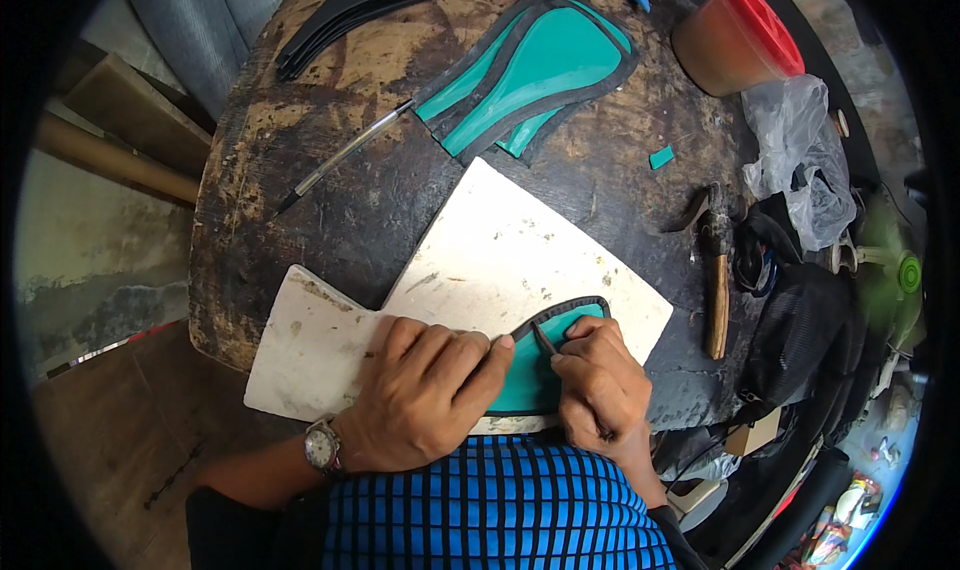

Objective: The person assembles a shoe insole by attaching a black border to a green insole. They use a hammer to tap the border into place and a pointed tool to press and adjust the edges. The person repeatedly flips the insole to work on different sections of the border.

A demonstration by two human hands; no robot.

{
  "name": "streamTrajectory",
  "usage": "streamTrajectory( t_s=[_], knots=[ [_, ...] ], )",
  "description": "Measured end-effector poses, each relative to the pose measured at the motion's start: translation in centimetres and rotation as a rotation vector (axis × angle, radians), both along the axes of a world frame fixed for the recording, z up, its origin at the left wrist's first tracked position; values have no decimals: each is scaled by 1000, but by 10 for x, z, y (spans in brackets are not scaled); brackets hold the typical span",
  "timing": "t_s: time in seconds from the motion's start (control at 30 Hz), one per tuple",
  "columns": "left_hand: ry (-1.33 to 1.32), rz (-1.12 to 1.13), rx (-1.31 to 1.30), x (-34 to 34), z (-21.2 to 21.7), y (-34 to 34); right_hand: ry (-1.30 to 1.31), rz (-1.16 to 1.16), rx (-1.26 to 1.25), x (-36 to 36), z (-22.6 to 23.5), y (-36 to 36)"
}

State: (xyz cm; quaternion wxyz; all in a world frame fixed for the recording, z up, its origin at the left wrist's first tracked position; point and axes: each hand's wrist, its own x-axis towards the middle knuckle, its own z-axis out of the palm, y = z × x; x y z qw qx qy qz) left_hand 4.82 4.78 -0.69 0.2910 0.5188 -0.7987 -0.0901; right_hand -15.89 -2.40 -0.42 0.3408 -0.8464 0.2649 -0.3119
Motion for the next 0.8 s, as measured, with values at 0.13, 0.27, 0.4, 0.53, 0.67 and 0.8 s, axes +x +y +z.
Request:
streamTrajectory(
  t_s=[0.13, 0.27, 0.4, 0.53, 0.67, 0.8],
  knots=[
    [2, 25, -18, -2, -2, 0, -57, -2, 31, -2, -4, 1],
    [-5, 28, -10, -3, -5, 2, 35, 40, -15, -2, -2, 1],
    [8, 19, 7, 0, -4, 6, 39, 31, -30, -2, -1, 1],
    [-5, 3, 13, 4, -2, 11, -12, 27, 2, -3, -4, 1],
    [-21, -2, 0, 5, -3, 12, -76, 42, 61, -4, -5, 1],
    [-2, -14, 20, 6, -3, 12, 3, 77, 30, -4, -2, 1]
  ],
)
